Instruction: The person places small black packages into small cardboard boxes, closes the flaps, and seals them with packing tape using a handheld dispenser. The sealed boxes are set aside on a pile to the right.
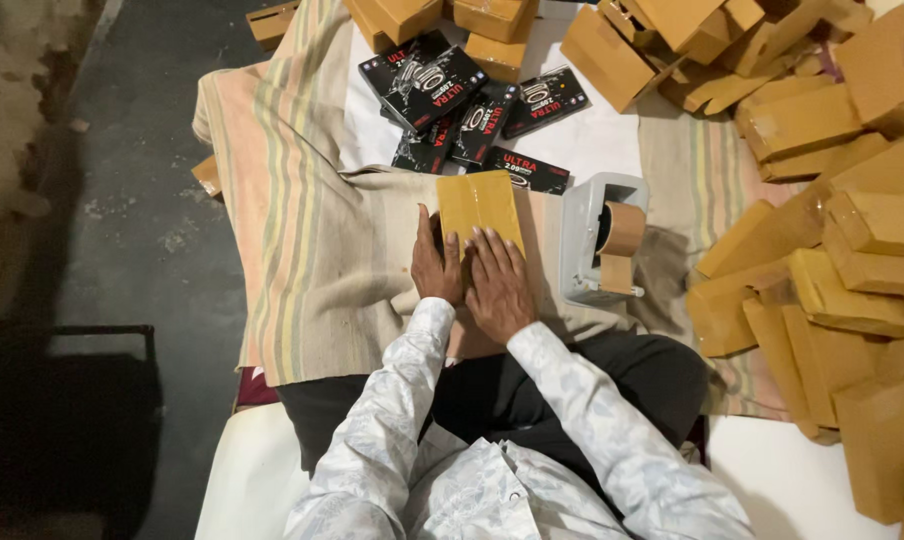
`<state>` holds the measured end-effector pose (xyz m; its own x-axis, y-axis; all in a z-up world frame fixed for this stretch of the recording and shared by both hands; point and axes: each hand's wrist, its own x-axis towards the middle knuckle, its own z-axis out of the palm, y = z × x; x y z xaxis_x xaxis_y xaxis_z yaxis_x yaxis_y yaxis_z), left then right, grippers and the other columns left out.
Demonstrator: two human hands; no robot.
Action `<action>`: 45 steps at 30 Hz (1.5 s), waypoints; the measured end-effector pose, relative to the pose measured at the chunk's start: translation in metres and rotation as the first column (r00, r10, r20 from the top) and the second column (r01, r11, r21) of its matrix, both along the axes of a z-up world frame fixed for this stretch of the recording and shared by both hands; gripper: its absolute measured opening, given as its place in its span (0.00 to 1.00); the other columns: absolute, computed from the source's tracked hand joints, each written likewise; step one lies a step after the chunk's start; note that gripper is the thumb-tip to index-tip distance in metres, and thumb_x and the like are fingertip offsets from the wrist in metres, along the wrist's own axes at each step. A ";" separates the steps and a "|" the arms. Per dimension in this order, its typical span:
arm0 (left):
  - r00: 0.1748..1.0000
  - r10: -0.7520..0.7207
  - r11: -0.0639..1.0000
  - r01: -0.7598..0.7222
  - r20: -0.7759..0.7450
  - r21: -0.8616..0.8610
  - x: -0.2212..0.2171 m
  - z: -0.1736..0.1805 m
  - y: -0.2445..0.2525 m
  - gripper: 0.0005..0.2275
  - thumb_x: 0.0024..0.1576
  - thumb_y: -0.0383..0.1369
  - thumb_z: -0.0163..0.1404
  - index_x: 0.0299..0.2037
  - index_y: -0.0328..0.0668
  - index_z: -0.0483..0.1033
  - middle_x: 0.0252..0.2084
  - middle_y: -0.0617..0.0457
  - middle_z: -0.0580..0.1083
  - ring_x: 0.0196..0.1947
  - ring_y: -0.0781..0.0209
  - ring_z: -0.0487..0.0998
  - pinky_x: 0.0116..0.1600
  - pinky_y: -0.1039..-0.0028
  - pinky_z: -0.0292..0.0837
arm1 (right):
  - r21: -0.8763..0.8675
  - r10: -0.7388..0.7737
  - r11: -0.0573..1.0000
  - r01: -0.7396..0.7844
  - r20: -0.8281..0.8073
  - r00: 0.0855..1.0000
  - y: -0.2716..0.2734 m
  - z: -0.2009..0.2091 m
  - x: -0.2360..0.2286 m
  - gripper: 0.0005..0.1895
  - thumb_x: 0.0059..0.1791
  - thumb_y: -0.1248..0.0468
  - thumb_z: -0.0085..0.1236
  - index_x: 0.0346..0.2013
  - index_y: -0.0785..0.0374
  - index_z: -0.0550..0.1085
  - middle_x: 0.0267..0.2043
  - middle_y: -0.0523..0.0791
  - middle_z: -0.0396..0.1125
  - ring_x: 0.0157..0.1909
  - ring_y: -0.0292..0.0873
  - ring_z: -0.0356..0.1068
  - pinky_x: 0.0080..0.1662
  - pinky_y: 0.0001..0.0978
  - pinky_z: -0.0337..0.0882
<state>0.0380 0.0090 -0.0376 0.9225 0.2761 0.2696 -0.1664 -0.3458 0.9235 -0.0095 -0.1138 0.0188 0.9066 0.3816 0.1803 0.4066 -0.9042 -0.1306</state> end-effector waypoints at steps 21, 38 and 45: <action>1.000 0.024 0.998 -0.024 0.010 0.053 0.012 -0.020 0.003 0.27 0.64 0.34 0.47 0.75 0.45 0.56 0.62 0.38 0.73 0.60 0.41 0.75 0.64 0.57 0.68 | 0.722 -0.009 -0.298 0.624 -0.656 0.755 -0.030 -0.087 -0.033 0.21 0.53 0.62 0.60 0.57 0.67 0.67 0.47 0.50 0.67 0.44 0.44 0.71 0.42 0.33 0.76; 1.000 0.003 0.987 -0.005 -0.012 -0.160 0.000 -0.012 0.007 0.20 0.68 0.36 0.43 0.69 0.40 0.64 0.55 0.43 0.78 0.54 0.51 0.80 0.60 0.64 0.73 | 0.666 0.084 -0.495 0.558 -0.602 0.794 -0.024 -0.033 -0.005 0.10 0.50 0.64 0.62 0.43 0.65 0.73 0.42 0.47 0.72 0.42 0.43 0.74 0.41 0.39 0.76; 0.998 -0.001 0.997 -0.003 0.063 0.077 -0.006 -0.003 0.002 0.22 0.60 0.30 0.53 0.66 0.39 0.66 0.47 0.44 0.77 0.47 0.47 0.78 0.55 0.61 0.74 | 0.684 0.041 -0.563 0.464 -0.538 0.842 -0.033 -0.016 0.036 0.10 0.50 0.67 0.60 0.45 0.66 0.74 0.41 0.47 0.73 0.41 0.44 0.75 0.41 0.37 0.76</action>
<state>0.0323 0.0106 -0.0404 0.9028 0.2531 0.3478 -0.2231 -0.4158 0.8817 0.0267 -0.1472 0.0024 0.8911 -0.3263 -0.3155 -0.0416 0.6335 -0.7727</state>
